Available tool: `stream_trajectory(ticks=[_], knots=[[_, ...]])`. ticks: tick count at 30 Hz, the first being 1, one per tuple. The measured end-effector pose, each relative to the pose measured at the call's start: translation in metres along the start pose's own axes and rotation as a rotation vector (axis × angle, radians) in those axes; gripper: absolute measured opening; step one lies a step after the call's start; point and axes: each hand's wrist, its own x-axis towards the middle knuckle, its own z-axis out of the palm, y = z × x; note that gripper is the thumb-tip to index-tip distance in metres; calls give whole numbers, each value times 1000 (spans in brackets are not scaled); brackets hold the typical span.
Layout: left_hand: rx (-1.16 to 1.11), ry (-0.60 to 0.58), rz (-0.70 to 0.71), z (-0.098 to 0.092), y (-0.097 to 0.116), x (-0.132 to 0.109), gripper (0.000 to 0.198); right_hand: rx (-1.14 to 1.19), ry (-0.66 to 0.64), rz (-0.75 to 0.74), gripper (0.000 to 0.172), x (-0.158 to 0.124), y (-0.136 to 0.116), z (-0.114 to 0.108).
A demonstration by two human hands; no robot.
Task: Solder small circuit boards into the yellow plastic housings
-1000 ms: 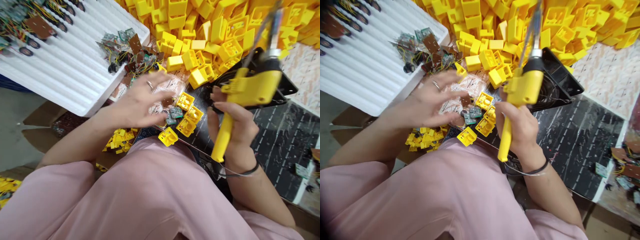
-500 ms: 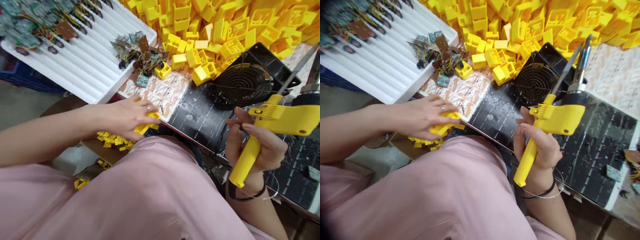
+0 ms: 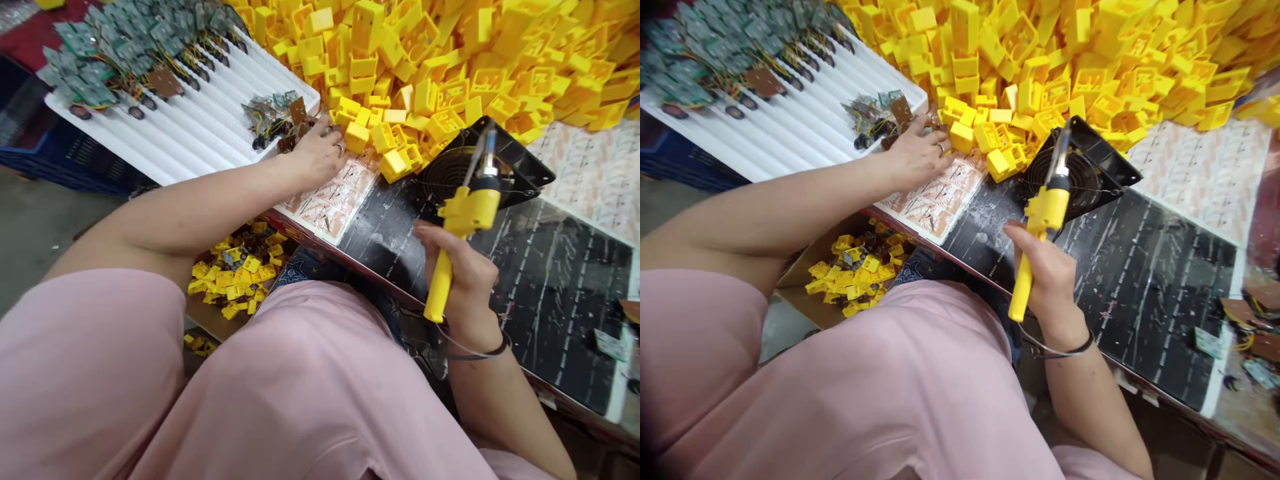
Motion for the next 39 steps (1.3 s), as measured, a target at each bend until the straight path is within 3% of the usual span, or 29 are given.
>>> stream_trajectory(ticks=[3, 5, 8, 11, 15, 19, 22, 27, 30, 36, 39], knots=[[62, -26, 17, -4, -6, 6, 33, -96, -24, -96, 23, 29, 12, 12], [-57, 83, 22, -5, -4, -1, 26, -212, -67, -152, 27, 54, 23, 30], [-496, 301, 18, 9, 8, -17, 49, -408, -150, -128, 29, 90, 40, 64], [-764, 355, 37, 38, 24, -41, 64, -447, -172, -108, 25, 107, 46, 84], [-668, 355, 38, 63, 35, -79, 59, -210, -203, -318, 23, 83, 32, 64], [-567, 319, 36, 58, 33, -103, 68, -136, -256, -408, 24, 37, 9, 20], [-578, 303, 61, 49, 32, -103, 70, -167, -237, -320, 37, 13, -4, 5], [-586, 166, 18, 37, 32, -92, 63, -361, -96, -195, 47, 5, -12, 20], [-592, 106, -28, 30, 33, -86, 63, -373, -111, -215, 47, 12, -12, 32], [-649, 205, 69, 35, 43, -78, 53, -121, -361, -290, 47, 28, 5, 23], [-683, 256, 140, 37, 50, -74, 49, -140, -368, -326, 38, 31, 12, 17]])
